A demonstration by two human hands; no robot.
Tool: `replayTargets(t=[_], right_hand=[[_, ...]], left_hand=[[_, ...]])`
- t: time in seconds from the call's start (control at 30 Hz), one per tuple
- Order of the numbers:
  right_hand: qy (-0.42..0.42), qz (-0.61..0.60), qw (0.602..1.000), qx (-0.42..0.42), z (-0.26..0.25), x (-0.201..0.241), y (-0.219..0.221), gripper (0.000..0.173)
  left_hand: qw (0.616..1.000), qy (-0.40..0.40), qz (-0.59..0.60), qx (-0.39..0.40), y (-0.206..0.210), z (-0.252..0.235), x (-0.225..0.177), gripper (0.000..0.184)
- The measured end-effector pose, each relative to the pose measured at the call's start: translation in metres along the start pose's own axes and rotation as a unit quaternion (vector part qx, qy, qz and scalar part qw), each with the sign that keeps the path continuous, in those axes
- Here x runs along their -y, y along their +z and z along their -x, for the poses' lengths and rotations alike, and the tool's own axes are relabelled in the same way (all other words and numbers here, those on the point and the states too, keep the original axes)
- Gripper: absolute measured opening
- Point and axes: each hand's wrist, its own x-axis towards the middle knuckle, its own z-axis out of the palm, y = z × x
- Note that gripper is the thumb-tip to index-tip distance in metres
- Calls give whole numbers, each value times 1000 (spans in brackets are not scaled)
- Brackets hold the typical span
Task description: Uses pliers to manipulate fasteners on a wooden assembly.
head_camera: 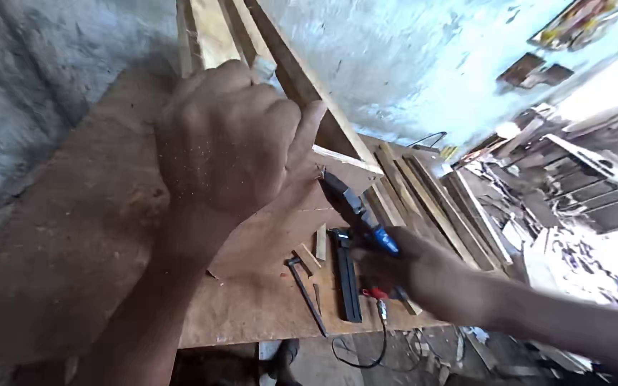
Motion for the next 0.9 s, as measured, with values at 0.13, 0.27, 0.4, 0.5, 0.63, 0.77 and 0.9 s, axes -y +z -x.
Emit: replayTargets(t=[0.13, 0.27, 0.4, 0.5, 0.63, 0.77, 0.9], right_hand=[[-117, -131, 979, -108, -28, -27, 73, 16], [-156, -274, 933, -175, -54, -19, 132, 15], [-144, -400, 900, -100, -47, -2, 146, 22], [-132, -490, 862, 7, -27, 6, 136, 21], [-170, -677, 668, 260, -3, 11, 126, 19], [-203, -690, 597, 355, -3, 6, 117, 16], [-80, -351, 933, -28, 7, -5, 105, 7]], left_hand=[[1000, -1, 10, -5, 2, 1, 0, 47], [1000, 5, 12, -8, -1, 0, 0, 46], [1000, -6, -1, -5, -2, -1, -2, 42], [1000, -2, -6, -25, 0, -1, -2, 43], [999, 6, -19, -40, 1, 0, -3, 46], [999, 7, -30, -39, -3, -2, -4, 46], [998, 13, -41, -45, 0, -3, -3, 44]])
